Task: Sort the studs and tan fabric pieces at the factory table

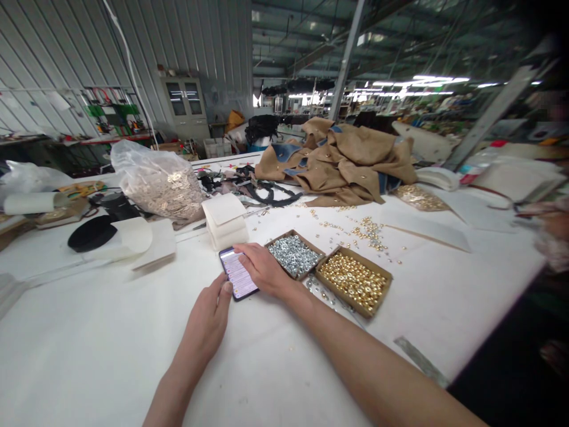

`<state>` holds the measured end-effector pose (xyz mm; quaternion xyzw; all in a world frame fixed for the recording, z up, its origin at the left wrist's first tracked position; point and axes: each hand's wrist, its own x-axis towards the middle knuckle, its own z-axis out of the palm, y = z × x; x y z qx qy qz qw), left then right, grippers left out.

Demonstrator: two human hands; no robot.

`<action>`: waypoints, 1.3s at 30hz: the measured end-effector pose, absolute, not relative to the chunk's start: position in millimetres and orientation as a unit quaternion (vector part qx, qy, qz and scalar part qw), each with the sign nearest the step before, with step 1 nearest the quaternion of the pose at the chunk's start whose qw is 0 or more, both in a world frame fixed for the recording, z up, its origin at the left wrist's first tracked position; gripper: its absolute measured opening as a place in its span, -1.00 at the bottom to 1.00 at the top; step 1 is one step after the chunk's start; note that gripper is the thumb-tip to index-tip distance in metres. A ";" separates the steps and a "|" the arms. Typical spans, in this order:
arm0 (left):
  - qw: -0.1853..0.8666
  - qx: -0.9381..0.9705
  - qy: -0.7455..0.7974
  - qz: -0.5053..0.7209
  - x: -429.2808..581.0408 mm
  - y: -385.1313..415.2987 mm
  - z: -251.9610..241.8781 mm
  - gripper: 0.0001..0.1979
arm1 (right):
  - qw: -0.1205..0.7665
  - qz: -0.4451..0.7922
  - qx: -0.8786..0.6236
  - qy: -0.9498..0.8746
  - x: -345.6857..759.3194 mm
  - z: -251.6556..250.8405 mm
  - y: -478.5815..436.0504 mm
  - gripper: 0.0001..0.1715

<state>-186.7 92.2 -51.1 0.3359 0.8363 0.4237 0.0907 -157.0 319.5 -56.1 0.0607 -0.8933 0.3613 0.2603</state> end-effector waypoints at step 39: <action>0.089 0.334 0.837 0.423 -183.9 93.7 -46.7 -0.41 | 0.257 0.364 0.061 -0.893 -156.4 -55.9 320.1 -0.52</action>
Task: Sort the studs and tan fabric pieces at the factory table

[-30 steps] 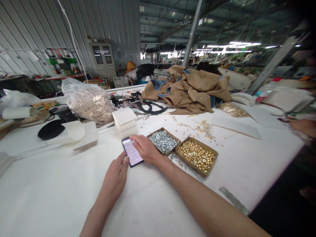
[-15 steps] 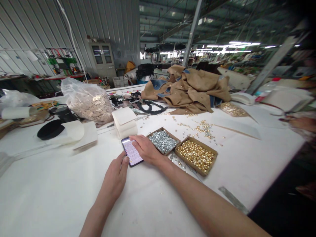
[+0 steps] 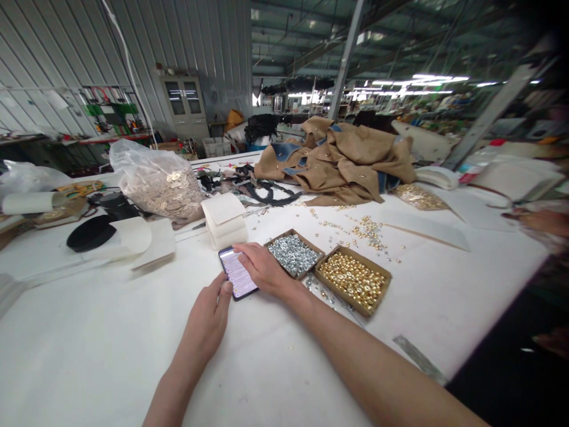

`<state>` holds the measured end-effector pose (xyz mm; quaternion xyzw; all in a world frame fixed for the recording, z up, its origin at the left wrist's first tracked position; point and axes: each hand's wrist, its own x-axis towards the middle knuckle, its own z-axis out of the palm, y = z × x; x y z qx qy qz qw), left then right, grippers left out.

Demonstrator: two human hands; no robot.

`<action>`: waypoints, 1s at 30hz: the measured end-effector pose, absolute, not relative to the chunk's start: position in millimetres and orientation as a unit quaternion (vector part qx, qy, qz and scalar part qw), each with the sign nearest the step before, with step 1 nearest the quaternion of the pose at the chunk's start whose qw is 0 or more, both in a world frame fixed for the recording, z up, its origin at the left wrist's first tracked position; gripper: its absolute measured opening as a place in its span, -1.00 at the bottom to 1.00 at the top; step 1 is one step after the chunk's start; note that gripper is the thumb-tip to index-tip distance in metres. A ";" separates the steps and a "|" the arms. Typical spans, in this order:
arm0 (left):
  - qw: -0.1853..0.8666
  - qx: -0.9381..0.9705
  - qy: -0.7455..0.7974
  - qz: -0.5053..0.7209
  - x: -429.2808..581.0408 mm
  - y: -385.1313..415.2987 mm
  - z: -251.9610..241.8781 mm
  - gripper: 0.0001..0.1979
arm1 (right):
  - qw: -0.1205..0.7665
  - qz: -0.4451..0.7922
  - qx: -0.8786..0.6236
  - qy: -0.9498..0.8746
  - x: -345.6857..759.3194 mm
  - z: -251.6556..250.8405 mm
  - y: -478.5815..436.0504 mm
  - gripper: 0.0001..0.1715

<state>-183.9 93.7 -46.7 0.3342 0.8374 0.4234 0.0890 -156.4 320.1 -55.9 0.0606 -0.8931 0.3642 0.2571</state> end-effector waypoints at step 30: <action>0.088 0.338 0.838 0.420 -183.7 93.5 -47.2 -0.42 | 0.264 0.423 0.038 -0.866 -155.9 -56.4 321.9 -0.42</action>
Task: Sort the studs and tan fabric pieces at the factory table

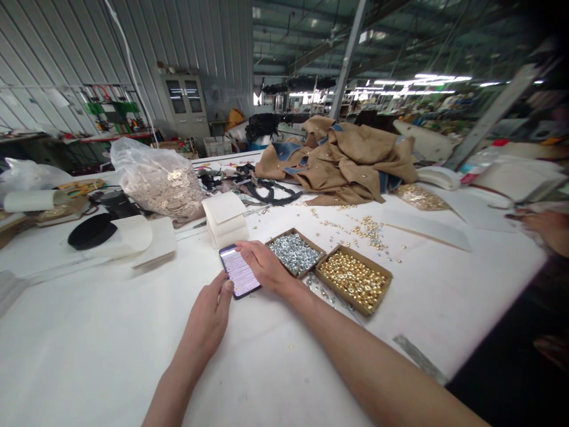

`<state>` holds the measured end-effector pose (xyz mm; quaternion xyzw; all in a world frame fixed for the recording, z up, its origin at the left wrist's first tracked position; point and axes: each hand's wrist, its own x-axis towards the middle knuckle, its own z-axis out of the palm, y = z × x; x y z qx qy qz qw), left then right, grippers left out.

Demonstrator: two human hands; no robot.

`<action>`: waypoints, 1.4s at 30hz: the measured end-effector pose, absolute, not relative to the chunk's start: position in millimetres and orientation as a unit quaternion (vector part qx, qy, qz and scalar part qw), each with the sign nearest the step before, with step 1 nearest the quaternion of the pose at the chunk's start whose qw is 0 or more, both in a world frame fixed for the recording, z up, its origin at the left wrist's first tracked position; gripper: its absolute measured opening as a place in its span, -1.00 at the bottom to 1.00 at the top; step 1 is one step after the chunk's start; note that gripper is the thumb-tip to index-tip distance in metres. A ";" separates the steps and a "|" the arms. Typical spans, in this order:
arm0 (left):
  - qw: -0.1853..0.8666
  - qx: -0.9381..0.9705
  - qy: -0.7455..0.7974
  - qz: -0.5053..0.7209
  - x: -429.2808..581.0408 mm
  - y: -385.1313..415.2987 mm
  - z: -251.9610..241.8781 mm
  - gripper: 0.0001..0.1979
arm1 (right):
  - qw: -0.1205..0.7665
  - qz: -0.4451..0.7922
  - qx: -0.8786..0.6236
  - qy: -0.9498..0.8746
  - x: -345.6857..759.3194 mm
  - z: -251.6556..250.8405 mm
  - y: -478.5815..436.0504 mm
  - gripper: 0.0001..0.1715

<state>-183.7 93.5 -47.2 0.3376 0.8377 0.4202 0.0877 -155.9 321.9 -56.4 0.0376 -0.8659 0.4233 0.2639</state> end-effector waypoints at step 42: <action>0.082 0.349 0.834 0.419 -183.5 93.3 -47.4 -0.45 | 0.259 0.423 0.036 -0.868 -156.3 -56.5 321.2 -0.41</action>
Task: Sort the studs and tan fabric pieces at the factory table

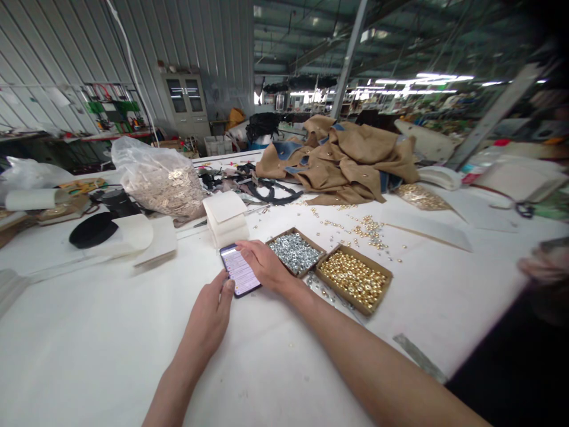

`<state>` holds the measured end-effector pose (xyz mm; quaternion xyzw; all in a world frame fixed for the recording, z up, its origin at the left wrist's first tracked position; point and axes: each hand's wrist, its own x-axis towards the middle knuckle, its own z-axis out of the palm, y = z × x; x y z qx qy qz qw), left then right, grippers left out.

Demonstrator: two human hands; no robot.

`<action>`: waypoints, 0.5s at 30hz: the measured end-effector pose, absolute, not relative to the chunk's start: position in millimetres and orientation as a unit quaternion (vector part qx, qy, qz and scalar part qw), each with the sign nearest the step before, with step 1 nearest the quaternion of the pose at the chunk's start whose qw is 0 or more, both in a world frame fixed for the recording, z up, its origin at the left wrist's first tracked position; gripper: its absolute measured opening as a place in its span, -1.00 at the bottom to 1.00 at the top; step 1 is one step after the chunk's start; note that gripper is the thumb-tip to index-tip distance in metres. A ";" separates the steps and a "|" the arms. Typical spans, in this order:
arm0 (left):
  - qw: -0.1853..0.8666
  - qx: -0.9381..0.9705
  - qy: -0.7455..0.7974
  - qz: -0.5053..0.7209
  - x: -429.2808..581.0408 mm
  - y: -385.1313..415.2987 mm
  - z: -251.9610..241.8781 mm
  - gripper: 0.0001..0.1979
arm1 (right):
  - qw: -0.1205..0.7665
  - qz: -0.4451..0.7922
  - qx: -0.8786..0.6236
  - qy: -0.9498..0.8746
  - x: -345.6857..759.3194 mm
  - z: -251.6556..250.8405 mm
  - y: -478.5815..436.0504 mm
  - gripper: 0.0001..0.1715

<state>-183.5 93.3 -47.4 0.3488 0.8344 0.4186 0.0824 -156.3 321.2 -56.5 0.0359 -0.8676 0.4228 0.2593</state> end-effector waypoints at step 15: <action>0.082 0.348 0.838 0.412 -185.9 93.0 -51.3 -0.42 | 0.259 0.422 0.036 -0.868 -154.9 -54.3 320.3 -0.41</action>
